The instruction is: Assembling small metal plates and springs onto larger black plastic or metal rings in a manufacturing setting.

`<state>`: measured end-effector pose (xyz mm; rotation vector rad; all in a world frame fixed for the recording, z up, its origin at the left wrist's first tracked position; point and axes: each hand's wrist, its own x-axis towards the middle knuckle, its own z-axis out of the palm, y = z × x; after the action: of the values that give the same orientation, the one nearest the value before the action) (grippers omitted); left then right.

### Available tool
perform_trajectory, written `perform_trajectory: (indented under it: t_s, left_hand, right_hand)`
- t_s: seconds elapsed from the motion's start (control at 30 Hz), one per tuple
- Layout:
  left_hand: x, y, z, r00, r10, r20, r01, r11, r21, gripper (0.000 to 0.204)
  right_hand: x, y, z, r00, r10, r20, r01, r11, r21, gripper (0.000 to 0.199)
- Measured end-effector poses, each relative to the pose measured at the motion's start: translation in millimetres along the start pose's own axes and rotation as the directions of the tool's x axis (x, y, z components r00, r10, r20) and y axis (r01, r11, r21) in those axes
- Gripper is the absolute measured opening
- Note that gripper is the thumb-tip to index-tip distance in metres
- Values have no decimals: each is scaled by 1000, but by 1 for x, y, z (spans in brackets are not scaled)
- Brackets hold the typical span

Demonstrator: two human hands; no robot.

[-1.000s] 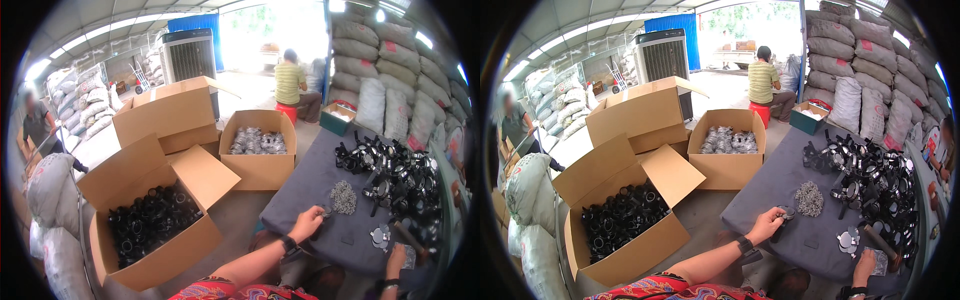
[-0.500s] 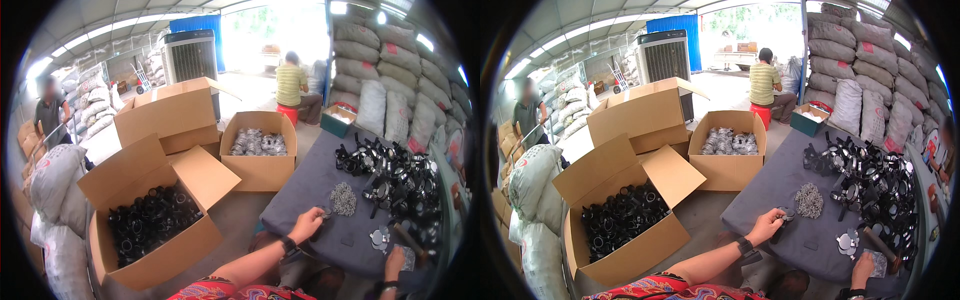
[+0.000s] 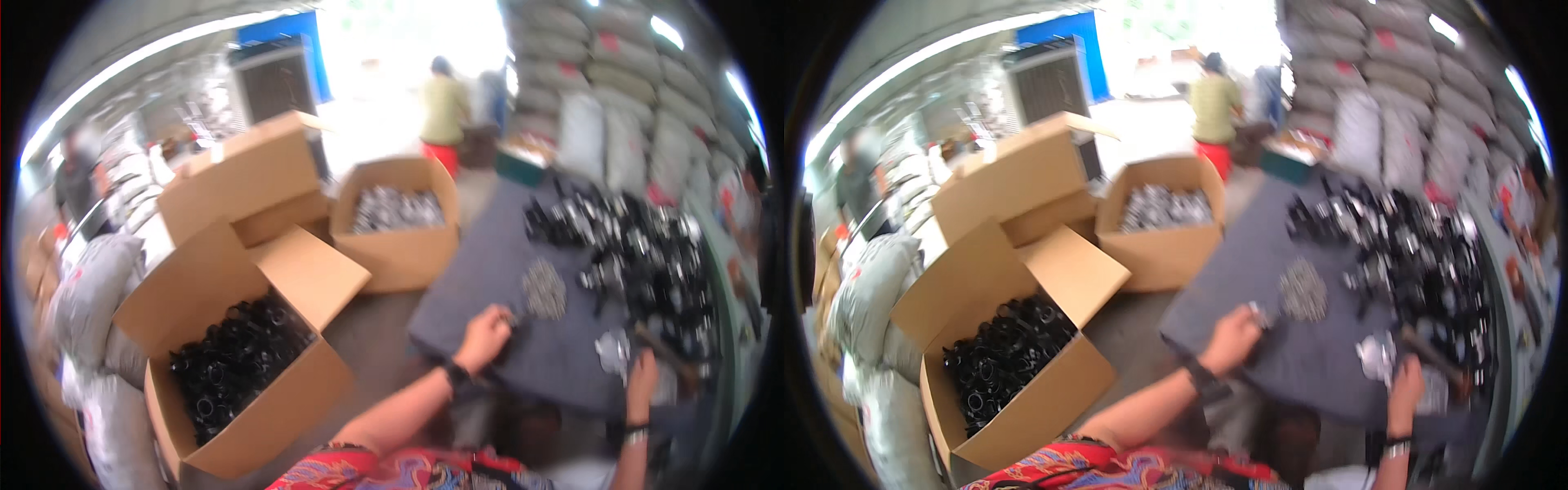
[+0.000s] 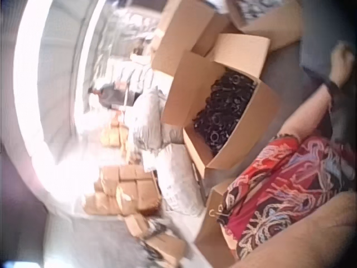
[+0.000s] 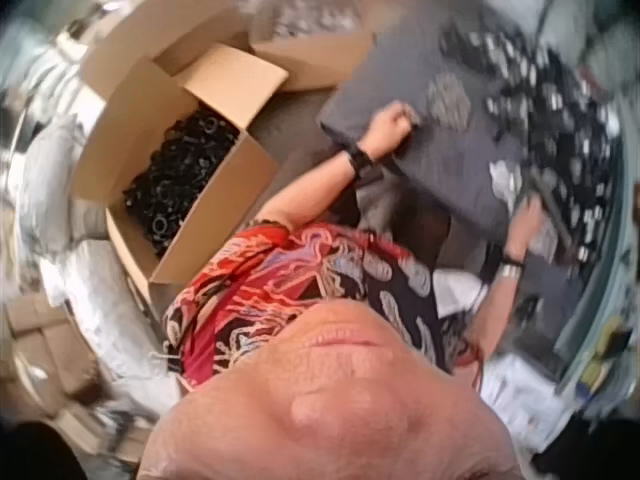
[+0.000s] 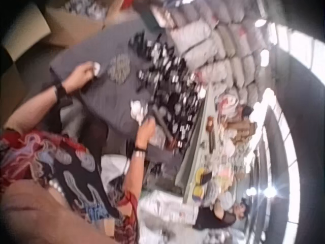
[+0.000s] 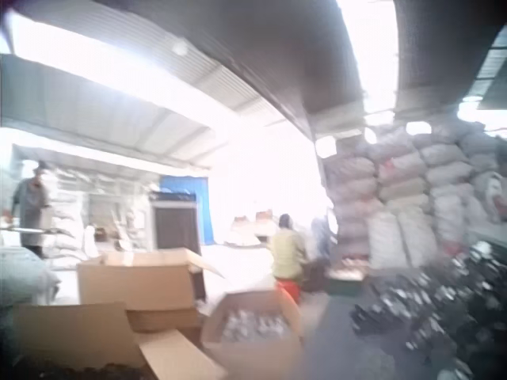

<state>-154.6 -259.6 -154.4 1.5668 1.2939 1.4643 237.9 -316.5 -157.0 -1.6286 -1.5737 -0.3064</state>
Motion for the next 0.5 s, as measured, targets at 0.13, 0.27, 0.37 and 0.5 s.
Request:
perform_trajectory:
  t_s: [0.13, 0.27, 0.37, 0.5]
  left_hand:
    - [6, 1, -11, 976, -206, 71, 218, 935, -279, 14]
    - [16, -14, -7, 965, -228, 126, 252, 941, -227, 15]
    - [12, -7, -1, 955, -254, 151, 283, 935, -215, 15]
    - [5, -9, -1, 956, -247, 160, 280, 930, -240, 15]
  right_hand:
    - [31, -117, 6, 896, 204, 393, -420, 672, 610, 5]
    - [28, -174, 43, 829, 180, 530, -551, 425, 718, 3]
    - [21, -193, 62, 740, 105, 665, -671, 189, 717, 5]
    - [11, -212, 86, 653, 32, 757, -755, 117, 646, 10]
